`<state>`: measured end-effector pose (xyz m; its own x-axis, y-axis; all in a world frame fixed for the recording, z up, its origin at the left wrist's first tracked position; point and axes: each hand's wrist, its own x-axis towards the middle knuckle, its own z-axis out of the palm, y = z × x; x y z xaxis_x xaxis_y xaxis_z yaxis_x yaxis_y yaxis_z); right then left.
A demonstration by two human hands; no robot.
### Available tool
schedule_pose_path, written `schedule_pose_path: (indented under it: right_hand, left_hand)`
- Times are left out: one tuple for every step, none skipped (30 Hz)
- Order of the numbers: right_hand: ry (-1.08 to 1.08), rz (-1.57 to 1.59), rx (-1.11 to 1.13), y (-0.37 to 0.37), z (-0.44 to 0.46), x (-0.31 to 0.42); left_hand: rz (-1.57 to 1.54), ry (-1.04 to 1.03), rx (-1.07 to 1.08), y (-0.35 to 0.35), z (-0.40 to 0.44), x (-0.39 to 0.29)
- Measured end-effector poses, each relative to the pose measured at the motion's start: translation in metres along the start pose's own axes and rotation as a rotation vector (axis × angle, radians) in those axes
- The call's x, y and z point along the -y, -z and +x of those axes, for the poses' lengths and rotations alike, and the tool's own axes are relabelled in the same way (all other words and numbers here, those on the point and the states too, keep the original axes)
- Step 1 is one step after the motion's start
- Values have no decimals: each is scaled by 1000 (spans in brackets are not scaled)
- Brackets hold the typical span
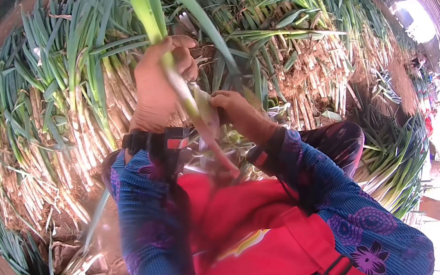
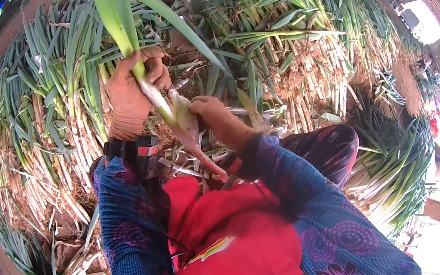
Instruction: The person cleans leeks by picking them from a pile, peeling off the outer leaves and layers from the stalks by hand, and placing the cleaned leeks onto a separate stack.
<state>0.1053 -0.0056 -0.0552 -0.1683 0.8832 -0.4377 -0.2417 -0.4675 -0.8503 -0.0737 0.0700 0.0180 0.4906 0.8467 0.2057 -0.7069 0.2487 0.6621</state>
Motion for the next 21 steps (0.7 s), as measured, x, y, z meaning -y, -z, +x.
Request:
schedule_pose_path:
  right_hand:
    - [-77,114,6,6,6,-5]
    - [-110,246,-31,13,12,-13]
    - [-142,378,-70,20,18,-22]
    - [-175,510,-110,29,25,-32]
    - [-157,611,-101,39,32,-42]
    - [-134,692,-76,52,38,-50]
    - [-111,773,-52,64,41,-58]
    - [-86,854,-28,81,47,-69]
    - [160,349,28,104,50,-81]
    - [409,-135,-39,127,53,-92]
    - [230,415,-117,126,44,-78]
    - [34,961,-190,126,35,-67]
    - [75,669,-315,146,32,-68]
    - [130,479,-366,186,28,-77]
    - [174,288,-429,224,24,-86]
    - [304,-137,-456,242,7,-83]
    - [427,-555,-553,260,-11,-80]
    - [605,-1324,-631,260,-35,-71]
    - [185,-688,-732,291,-22,-70]
    - [-225,-42,-743,314,-1,-73]
    - [-119,-287,-780,279,-8,-59]
  left_hand:
    - [-5,6,21,-3,-2,-4]
    - [-31,3,64,-2,-2,-7]
    - [-58,0,108,2,-3,-10]
    - [-86,-1,151,4,-3,-13]
    - [-71,-39,197,4,-2,-15]
    - [-88,-51,228,7,-2,-18]
    - [-106,-62,260,12,-2,-22]
    - [-123,-72,291,15,-2,-26]
    - [-92,-120,268,13,-5,-31]
    - [-72,-158,256,15,-7,-38]
    - [-80,-171,253,19,-9,-43]
    - [-87,-184,250,23,-11,-48]
    - [-95,-185,209,25,-14,-54]
    - [-101,-190,169,26,-19,-60]
    - [-106,-196,128,27,-23,-64]
    - [-104,-184,99,28,-25,-65]
    - [-99,-175,69,31,-27,-65]
    - [-88,-169,39,35,-29,-67]
    - [-92,-172,18,39,-28,-60]
    - [-98,-154,-73,41,-26,-52]
    - [-101,-112,-129,43,-23,-42]
